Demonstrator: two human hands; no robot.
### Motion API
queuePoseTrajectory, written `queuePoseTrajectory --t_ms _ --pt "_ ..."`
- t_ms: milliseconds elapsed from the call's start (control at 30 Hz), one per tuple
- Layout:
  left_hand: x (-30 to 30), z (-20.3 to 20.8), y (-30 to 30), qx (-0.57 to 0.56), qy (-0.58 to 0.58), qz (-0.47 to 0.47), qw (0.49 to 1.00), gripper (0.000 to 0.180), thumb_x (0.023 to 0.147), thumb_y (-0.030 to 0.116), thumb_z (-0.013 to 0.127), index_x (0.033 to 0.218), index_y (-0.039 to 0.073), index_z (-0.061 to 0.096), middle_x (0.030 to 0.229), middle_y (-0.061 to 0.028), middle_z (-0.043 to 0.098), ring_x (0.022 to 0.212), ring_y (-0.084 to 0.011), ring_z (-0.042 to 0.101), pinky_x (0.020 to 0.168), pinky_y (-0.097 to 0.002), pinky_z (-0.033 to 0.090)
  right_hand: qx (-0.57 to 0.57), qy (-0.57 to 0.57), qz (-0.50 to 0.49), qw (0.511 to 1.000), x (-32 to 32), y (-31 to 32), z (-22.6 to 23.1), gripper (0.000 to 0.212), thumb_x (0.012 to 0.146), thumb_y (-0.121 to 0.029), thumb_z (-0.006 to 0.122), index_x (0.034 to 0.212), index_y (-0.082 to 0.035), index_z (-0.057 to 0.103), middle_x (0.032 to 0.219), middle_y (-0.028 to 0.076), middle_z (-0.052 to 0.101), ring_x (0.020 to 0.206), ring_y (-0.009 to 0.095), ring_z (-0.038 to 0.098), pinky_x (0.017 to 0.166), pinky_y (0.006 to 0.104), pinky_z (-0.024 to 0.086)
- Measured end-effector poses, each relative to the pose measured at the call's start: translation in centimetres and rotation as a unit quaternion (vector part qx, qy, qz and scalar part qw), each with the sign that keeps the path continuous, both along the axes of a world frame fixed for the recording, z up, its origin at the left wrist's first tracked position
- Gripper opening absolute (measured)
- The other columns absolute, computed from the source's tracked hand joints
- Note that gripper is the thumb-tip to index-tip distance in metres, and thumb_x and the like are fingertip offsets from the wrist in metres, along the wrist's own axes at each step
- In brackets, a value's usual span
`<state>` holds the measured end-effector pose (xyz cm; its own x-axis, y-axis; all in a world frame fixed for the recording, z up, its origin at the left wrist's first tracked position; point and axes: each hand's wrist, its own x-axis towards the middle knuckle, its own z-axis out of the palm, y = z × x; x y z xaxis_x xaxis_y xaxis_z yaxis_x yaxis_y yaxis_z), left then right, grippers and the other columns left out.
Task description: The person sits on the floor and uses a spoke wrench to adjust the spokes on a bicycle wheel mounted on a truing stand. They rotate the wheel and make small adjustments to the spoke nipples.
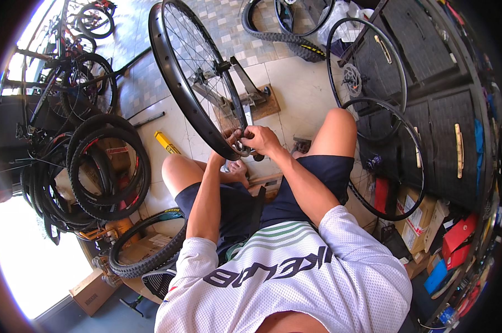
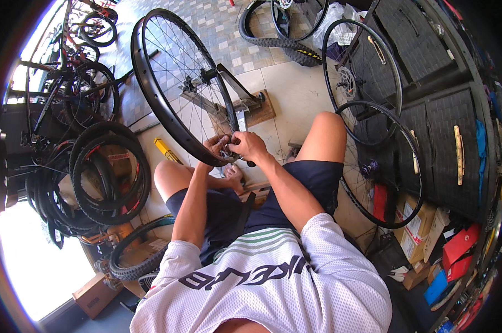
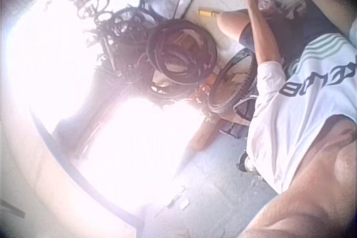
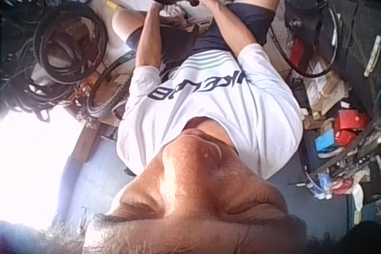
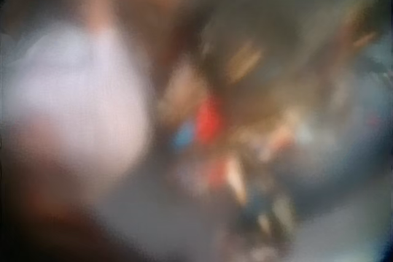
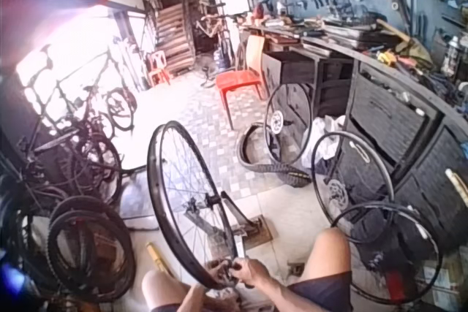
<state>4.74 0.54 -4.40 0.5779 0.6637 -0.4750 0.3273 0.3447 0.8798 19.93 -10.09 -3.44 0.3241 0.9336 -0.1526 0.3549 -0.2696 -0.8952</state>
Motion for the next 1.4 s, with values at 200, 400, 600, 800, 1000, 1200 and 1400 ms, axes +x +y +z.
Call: queuePoseTrajectory --t_ms 200,400,600,800,1000,1200,1400 --pt "0.1 1.3 0.6 0.002 0.017 -0.039 0.999 0.038 0.09 0.035 0.07 0.108 0.001 0.068 0.085 -0.0022 0.068 0.071 -0.0092 0.059 0.062 -0.0261 0.047 -0.026 0.005 -0.01 1.0 0.0 0.1 0.7 0.032 0.076 -0.038 0.07 0.086 -0.007 0.069 0.08 0.012 0.07 0.076 0.032 0.068 0.068 0.04 0.052" --pt "-0.4 1.3 0.7 -0.13 -0.027 -0.044 0.99 0.036 0.094 0.038 0.064 0.096 0.002 0.065 0.074 0.0029 0.057 0.06 -0.006 0.05 0.051 -0.0227 0.04 0.004 -0.002 0.023 1.0 -0.1 0.0 1.4 0.032 0.078 -0.037 0.071 0.088 -0.007 0.069 0.081 0.011 0.07 0.074 0.029 0.068 0.068 0.0375 0.051" --pt "-1.0 0.6 1.3 -0.136 0.007 -0.058 0.989 0.037 0.089 0.034 0.072 0.101 -0.001 0.065 0.084 -0.0018 0.067 0.068 -0.009 0.06 0.055 -0.0232 0.046 0.019 0.032 0.021 0.999 0.0 0.0 1.1 0.03 0.078 -0.032 0.071 0.09 -0.005 0.069 0.08 0.012 0.071 0.072 0.023 0.068 0.066 0.0338 0.05" --pt "0.8 0.4 -0.1 0.104 0.131 -0.033 0.985 0.041 0.083 0.039 0.077 0.073 0.005 0.058 0.071 -0.0018 0.062 0.06 -0.0075 0.052 0.05 -0.0239 0.036 -0.015 0.085 0.006 0.996 0.5 -0.2 -0.6 0.031 0.079 -0.027 0.068 0.095 -0.001 0.068 0.081 0.015 0.071 0.072 0.019 0.068 0.066 0.0321 0.051" --pt "1.0 1.6 0.4 0.073 0.1 -0.023 0.992 0.045 0.082 0.044 0.077 0.084 0.0 0.065 0.074 -0.0039 0.065 0.066 -0.0082 0.054 0.057 -0.0271 0.042 0.009 0.033 -0.031 0.999 0.4 -0.1 -0.9 0.032 0.078 -0.027 0.068 0.093 0.001 0.068 0.081 0.015 0.071 0.073 0.024 0.068 0.066 0.0341 0.051" --pt "0.6 1.9 0.8 0.067 0.07 -0.037 0.995 0.047 0.085 0.042 0.074 0.101 -0.002 0.069 0.082 -0.0033 0.068 0.069 -0.0101 0.056 0.062 -0.0278 0.046 -0.003 0.057 0.015 0.998 0.7 -0.2 0.8 0.033 0.079 -0.032 0.071 0.085 0.0 0.068 0.079 0.014 0.07 0.073 0.025 0.068 0.067 0.0353 0.051" --pt "-0.9 1.3 0.8 -0.128 -0.011 -0.052 0.99 0.041 0.091 0.036 0.069 0.105 -0.003 0.068 0.083 -0.0025 0.068 0.07 -0.0103 0.058 0.061 -0.0247 0.045 0.041 0.025 0.02 0.999 0.0 -0.2 1.4 0.029 0.08 -0.032 0.071 0.087 -0.004 0.069 0.078 0.011 0.07 0.071 0.024 0.067 0.066 0.0346 0.051"
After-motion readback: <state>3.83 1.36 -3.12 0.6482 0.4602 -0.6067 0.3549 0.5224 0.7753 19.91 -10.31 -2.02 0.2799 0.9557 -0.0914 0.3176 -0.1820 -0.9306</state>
